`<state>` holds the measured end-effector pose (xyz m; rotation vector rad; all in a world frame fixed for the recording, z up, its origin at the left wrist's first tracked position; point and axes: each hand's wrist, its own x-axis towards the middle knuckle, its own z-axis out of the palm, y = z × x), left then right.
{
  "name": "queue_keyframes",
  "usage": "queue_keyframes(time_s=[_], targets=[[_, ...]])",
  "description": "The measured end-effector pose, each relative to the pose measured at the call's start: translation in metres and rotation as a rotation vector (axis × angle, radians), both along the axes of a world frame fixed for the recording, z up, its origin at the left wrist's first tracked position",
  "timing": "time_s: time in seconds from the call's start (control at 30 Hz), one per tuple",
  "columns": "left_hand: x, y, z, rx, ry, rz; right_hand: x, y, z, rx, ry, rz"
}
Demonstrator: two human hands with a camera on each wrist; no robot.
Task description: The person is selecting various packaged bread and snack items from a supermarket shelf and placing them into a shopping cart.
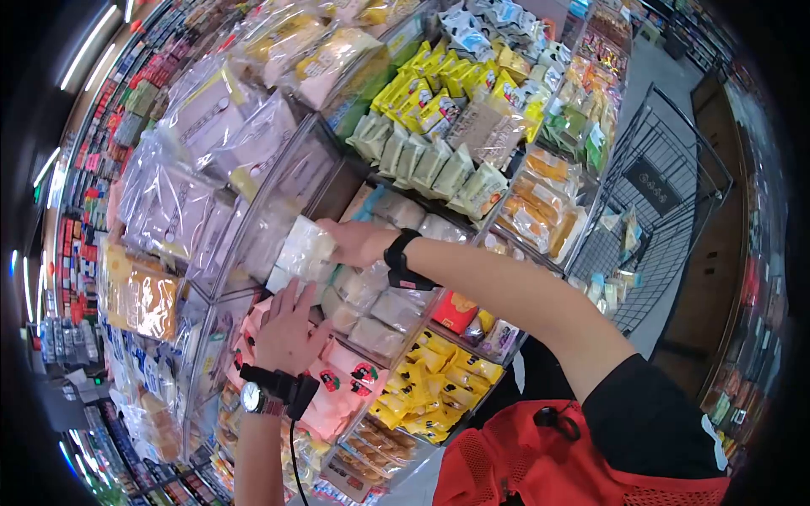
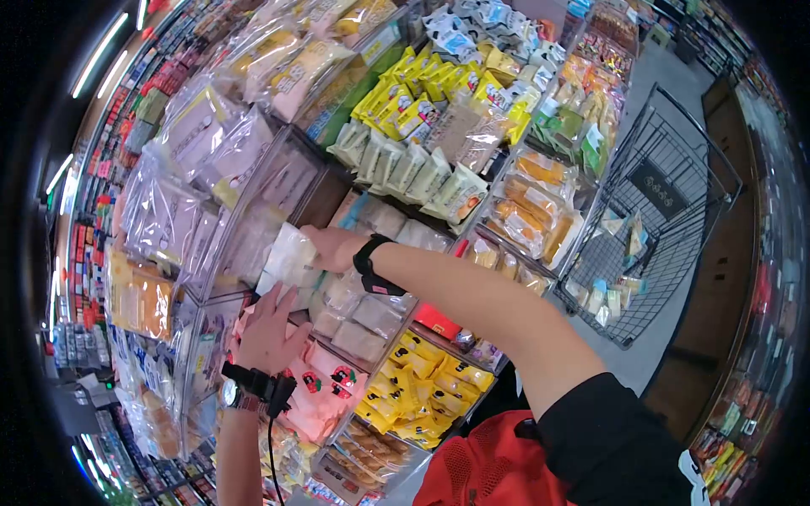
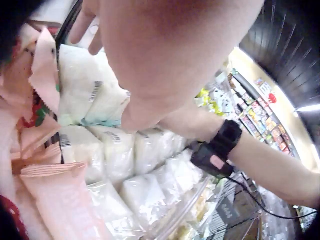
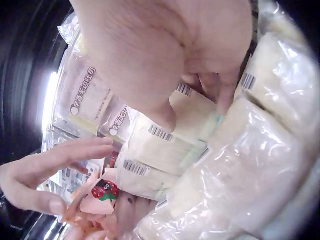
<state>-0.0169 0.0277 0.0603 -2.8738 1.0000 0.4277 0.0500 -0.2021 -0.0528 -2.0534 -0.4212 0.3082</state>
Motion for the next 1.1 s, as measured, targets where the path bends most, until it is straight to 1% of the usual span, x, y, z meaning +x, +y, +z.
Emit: queue_keyframes(time_s=[0.03,0.07,0.17,0.2,0.27,0.37,0.47,0.53,0.6,0.67,0.7,0.73,0.8,0.83,0.87,0.9,0.93,1.0,1.07,1.1], targets=[[0.002,0.001,-0.009,0.097,-0.046,0.000,0.001,0.002,-0.003,-0.029,-0.010,-0.013],[0.004,0.001,-0.015,0.101,-0.046,-0.008,0.003,0.002,-0.006,-0.025,-0.010,-0.021],[0.008,-0.002,-0.017,0.249,-0.074,0.008,0.005,0.002,-0.012,-0.014,-0.063,-0.061],[0.007,0.000,-0.017,0.252,-0.071,0.006,0.005,0.002,-0.015,-0.009,-0.077,-0.077],[0.005,0.006,-0.016,0.283,-0.191,-0.067,0.006,0.005,-0.020,0.002,-0.089,-0.092],[0.005,0.008,-0.017,0.276,-0.177,-0.045,0.006,0.009,-0.023,-0.047,-0.069,-0.099],[0.005,0.000,-0.021,0.287,-0.153,-0.051,0.007,0.018,-0.030,-0.055,-0.089,-0.168],[0.001,-0.007,-0.020,0.293,-0.141,-0.067,0.005,0.013,-0.022,0.001,-0.088,-0.145],[0.000,-0.011,-0.018,0.303,-0.124,-0.081,-0.002,0.007,-0.017,0.013,-0.044,-0.169],[0.004,-0.015,-0.014,0.219,-0.118,-0.049,-0.007,0.000,-0.014,0.052,-0.058,-0.214],[0.005,-0.018,-0.011,0.153,-0.099,-0.039,-0.015,0.000,-0.026,0.087,-0.318,-0.267],[0.004,-0.023,-0.004,0.151,-0.093,-0.054,-0.030,-0.006,-0.017,0.082,-0.311,-0.281],[0.000,-0.038,0.011,0.157,-0.048,-0.017,-0.063,-0.020,0.002,-0.096,-0.485,-0.315],[-0.001,-0.036,0.010,0.105,-0.119,-0.081,-0.087,-0.026,0.004,-0.003,-0.599,-0.357],[-0.006,-0.033,0.009,0.044,-0.181,-0.153,-0.116,-0.034,0.004,0.047,-0.647,-0.352],[-0.015,-0.041,0.016,0.026,-0.136,-0.145,-0.146,-0.042,0.004,0.095,-0.696,-0.345],[-0.022,-0.052,0.027,0.011,-0.100,-0.132,-0.175,-0.057,0.004,0.116,-0.689,-0.281],[-0.053,-0.082,0.049,-0.012,-0.033,-0.102,-0.245,-0.094,0.002,0.065,-0.563,-0.141],[-0.084,-0.096,0.054,-0.046,0.088,-0.009,-0.303,-0.137,-0.020,0.019,-0.440,-0.101],[-0.109,-0.120,0.060,-0.135,0.055,-0.119,-0.329,-0.160,-0.038,0.009,-0.300,-0.172]])
